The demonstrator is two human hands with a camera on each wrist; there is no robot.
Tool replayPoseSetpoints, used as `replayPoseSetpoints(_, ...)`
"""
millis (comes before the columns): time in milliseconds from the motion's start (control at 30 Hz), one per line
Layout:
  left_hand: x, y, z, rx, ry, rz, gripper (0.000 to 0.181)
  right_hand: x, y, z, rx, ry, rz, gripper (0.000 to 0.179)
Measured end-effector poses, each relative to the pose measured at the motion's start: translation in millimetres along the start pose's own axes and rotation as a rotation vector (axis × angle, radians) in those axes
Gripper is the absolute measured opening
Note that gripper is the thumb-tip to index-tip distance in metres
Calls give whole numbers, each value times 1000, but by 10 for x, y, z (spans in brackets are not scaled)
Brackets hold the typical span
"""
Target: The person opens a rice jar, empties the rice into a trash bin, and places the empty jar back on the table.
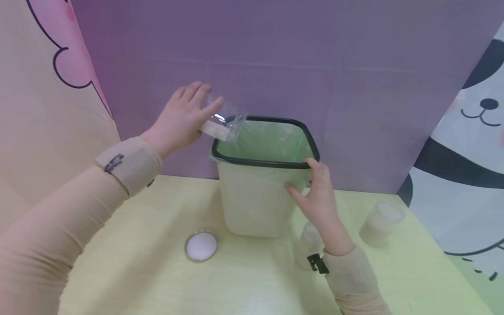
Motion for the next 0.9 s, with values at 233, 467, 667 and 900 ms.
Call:
replayPoseSetpoints(233,-7,-3,-12,19,19,23,76,3,2,-4,-9,-3,1,67)
replayPoseSetpoints(467,-7,-6,-21,19,25,5,75,7,3,-2,-1,2,-3,67)
replayPoseSetpoints(667,-15,-5,-32,-8,8,-37,76,5,1,0,-6,7,2,67)
replayPoseSetpoints(900,-43,-9,-53,-28,-37,-56,73,5,-2,-2,-23,8,16,66)
Point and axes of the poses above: each hand's wrist, its own y-axis towards the middle knuckle, its own x-axis out of the palm, z = x × y, the point moved 4 cm from there along y, towards the middle knuckle, and after that the axes turned 3 degrees about y, right-handed, at the moved point
